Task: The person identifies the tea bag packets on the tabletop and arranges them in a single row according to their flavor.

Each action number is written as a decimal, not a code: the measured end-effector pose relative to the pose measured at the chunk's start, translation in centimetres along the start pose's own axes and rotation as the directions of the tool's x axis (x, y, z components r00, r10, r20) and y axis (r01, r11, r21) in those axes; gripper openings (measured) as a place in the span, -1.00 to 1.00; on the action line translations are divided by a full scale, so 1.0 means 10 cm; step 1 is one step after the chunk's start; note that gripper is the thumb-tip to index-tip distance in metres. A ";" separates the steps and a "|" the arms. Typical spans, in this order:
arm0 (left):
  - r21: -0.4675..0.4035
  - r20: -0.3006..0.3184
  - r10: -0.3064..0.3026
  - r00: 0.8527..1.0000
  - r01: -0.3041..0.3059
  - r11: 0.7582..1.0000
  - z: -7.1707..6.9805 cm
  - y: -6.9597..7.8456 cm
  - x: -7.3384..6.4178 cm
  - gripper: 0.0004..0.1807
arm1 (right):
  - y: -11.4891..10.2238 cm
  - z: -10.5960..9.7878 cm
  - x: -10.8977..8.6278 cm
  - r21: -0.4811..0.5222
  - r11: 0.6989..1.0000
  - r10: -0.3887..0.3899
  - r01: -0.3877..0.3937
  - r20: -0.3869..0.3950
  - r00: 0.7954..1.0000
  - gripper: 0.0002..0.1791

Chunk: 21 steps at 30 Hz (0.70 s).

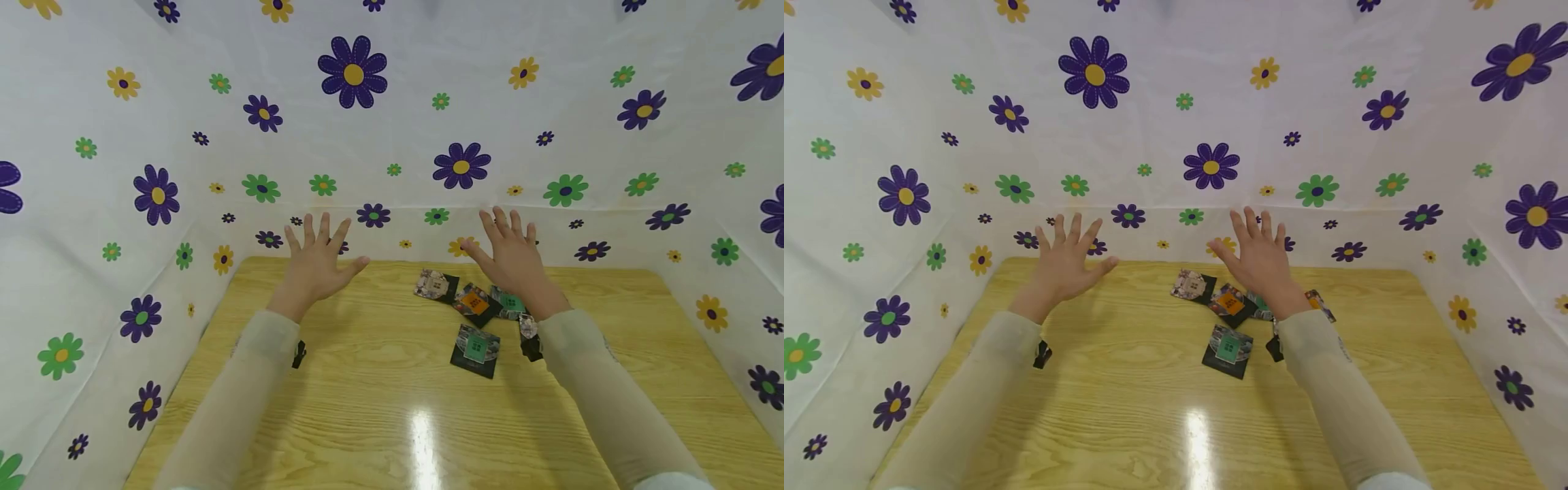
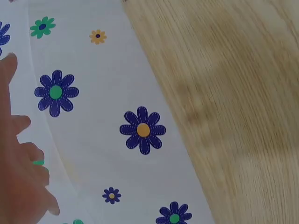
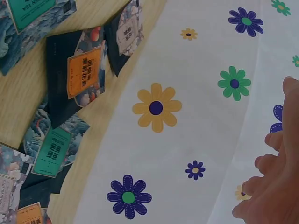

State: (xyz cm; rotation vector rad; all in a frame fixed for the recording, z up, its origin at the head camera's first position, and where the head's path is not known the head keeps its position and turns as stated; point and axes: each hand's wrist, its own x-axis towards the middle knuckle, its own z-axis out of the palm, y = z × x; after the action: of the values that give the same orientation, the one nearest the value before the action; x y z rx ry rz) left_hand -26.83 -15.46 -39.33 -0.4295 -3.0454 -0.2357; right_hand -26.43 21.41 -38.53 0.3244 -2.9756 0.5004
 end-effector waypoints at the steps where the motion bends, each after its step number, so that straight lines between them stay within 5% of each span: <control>1: -0.021 -0.003 0.013 1.000 -0.013 1.000 0.02 0.02 0.00 0.03 | 0.01 0.01 -0.01 0.012 1.000 -0.007 0.007 0.005 1.000 0.01; 7: -0.090 0.000 0.080 0.997 -0.080 0.993 0.20 0.20 0.00 -0.04 | 0.08 0.13 -0.05 0.032 0.999 -0.026 0.025 0.036 0.999 -0.05; 21: -0.187 0.101 0.150 0.983 -0.130 0.974 0.77 0.66 0.13 -0.14 | 0.21 0.58 -0.25 0.096 0.995 -0.022 0.015 0.071 0.997 -0.22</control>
State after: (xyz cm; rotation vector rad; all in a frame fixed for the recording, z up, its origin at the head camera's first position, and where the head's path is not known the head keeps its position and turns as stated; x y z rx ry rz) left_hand -26.47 -7.62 -45.90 -0.6900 -3.0980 -0.4977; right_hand -24.85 21.91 -44.94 0.3862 -3.0203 0.6439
